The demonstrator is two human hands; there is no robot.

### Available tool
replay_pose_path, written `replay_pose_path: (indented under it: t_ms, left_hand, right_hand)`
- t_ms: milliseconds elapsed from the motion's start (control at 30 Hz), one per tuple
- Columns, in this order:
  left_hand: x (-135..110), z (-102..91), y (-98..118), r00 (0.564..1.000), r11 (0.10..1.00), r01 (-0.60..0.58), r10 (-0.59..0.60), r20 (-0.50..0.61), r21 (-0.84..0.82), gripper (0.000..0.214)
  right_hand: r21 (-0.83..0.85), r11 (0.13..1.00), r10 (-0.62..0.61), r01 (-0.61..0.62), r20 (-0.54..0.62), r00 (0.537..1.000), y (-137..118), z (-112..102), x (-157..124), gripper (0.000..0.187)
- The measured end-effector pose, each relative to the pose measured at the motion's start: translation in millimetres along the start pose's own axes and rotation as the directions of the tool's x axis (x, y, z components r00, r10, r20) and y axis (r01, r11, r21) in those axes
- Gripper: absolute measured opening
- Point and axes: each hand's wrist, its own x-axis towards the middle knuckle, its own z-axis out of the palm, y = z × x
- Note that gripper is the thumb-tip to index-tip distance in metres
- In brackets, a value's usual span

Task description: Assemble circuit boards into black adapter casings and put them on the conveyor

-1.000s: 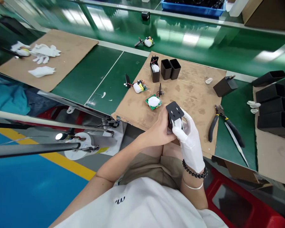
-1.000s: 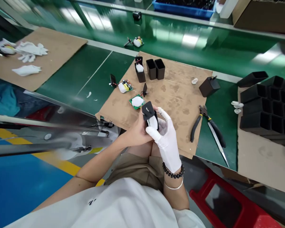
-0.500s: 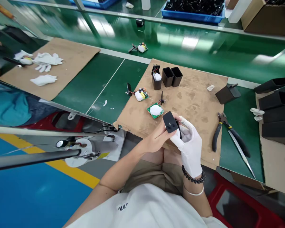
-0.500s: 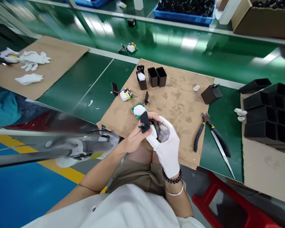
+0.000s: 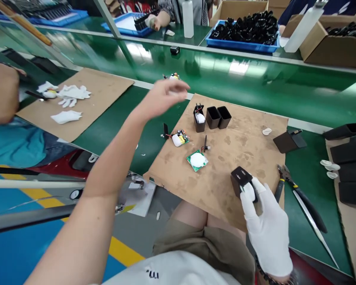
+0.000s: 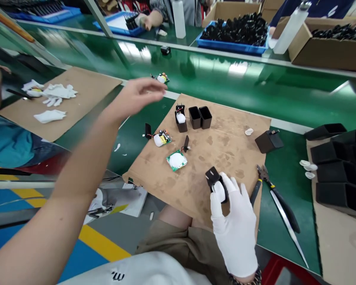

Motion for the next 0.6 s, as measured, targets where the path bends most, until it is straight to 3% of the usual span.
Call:
replay_pose_path:
  t_ms: [33, 67, 133, 233, 300, 367, 500, 600]
  left_hand:
    - [32, -5.8, -18, 0.982, 0.991, 0.106, -0.090, -0.163, 0.088, 0.031]
    - [61, -9.3, -37, 0.968, 0.983, 0.148, -0.120, -0.222, 0.111, 0.036]
    - [108, -11.0, -73, 0.955, 0.973, 0.187, -0.149, -0.257, 0.132, 0.060]
    - [147, -6.2, -114, 0.918, 0.892, 0.368, -0.305, -0.252, 0.261, 0.078]
    - [159, -1.4, -132, 0.885, 0.840, 0.449, -0.372, -0.280, 0.304, 0.073]
    - [165, 2.3, -143, 0.867, 0.819, 0.476, -0.377, -0.325, 0.320, 0.062]
    - [166, 1.6, -144, 0.848, 0.812, 0.490, -0.360, -0.389, 0.317, 0.051]
    - [161, -4.7, -127, 0.842, 0.836, 0.481, -0.357, -0.404, 0.264, 0.048]
  right_hand:
    - [-0.033, 0.998, -0.063, 0.062, -0.021, 0.998, 5, 4, 3, 0.050]
    - [-0.051, 0.992, -0.116, 0.113, -0.041, 0.992, 9, 9, 6, 0.051]
    - [-0.047, 0.986, -0.160, 0.157, -0.070, 0.985, 15, 19, 9, 0.058]
    - [0.047, 0.996, -0.069, 0.074, -0.098, 0.993, 20, 27, 9, 0.068]
    - [0.145, 0.987, -0.046, 0.063, -0.116, 0.992, 22, 27, 7, 0.062]
    - [0.190, 0.971, -0.120, 0.148, -0.148, 0.982, 23, 27, 6, 0.049]
    - [-0.034, 0.953, -0.304, 0.302, -0.141, 0.942, 23, 29, 13, 0.031]
    - [-0.159, 0.915, -0.389, 0.371, -0.104, 0.915, 24, 34, 19, 0.031]
